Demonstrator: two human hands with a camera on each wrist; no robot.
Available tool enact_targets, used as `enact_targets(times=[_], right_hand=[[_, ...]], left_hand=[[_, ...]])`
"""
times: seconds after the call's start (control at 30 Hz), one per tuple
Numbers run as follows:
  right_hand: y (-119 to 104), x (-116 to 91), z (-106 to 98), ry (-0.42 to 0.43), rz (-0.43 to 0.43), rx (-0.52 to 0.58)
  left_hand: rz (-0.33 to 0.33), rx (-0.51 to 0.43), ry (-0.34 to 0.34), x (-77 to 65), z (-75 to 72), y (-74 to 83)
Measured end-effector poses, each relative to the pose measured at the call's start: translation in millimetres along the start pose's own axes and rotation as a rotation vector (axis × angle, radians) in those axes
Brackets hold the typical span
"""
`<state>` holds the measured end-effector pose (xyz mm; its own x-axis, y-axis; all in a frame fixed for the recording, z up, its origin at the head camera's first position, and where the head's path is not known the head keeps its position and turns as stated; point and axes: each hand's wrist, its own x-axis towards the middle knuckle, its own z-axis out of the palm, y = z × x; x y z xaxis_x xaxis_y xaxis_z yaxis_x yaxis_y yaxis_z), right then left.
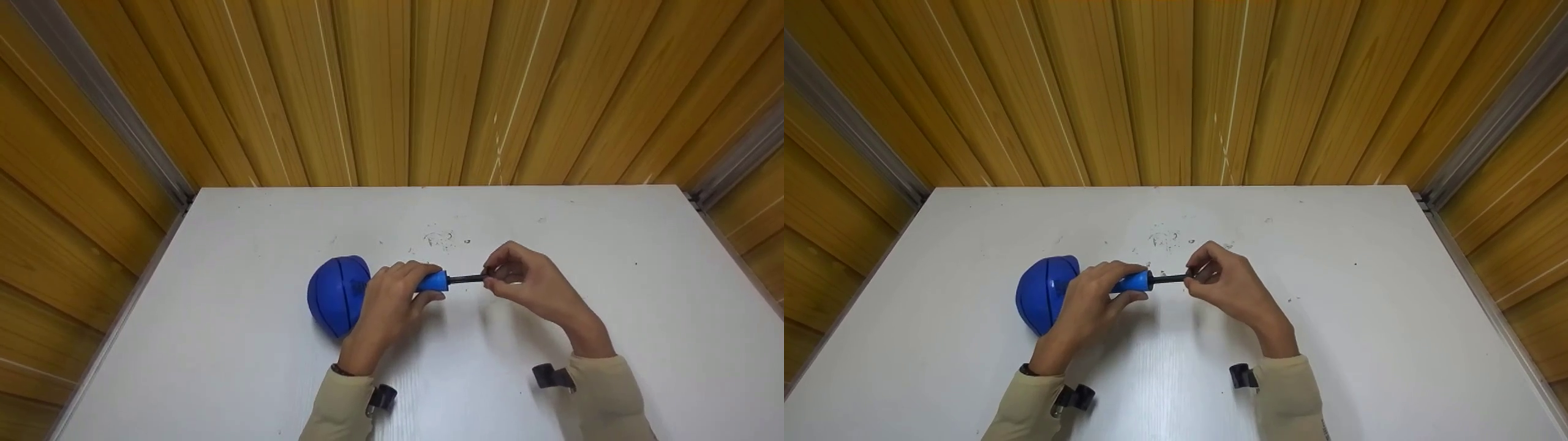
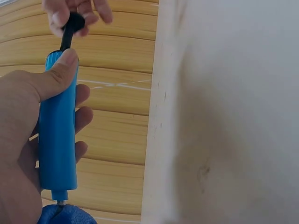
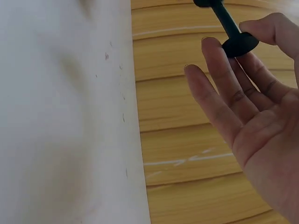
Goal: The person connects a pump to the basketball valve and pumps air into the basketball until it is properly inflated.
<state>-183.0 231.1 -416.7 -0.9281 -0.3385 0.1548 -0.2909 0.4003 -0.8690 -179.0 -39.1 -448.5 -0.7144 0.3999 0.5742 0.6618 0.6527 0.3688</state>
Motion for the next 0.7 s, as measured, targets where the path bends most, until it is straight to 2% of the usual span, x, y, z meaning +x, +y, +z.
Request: enact_targets(times=[0.17,0.3,0.57,0.7], right_hand=[[2,-10,-24,0.077,0.063,0.001],[4,-16,-36,0.097,0.085,0.037],[6,-21,-45,0.079,0.048,0.107],[4,-21,-43,0.084,0.037,0.091]], left_hand=[[-0.020,-0.001,0.010,-1.0,-2.1,-2.6],[-0.048,-0.011,0.018,-1.2,-4.8,-2.9],[-0.072,-0.040,0.023,-1.1,-7.0,-2.6],[-0.067,-0.040,0.021,0.3,-6.5,-0.8]])
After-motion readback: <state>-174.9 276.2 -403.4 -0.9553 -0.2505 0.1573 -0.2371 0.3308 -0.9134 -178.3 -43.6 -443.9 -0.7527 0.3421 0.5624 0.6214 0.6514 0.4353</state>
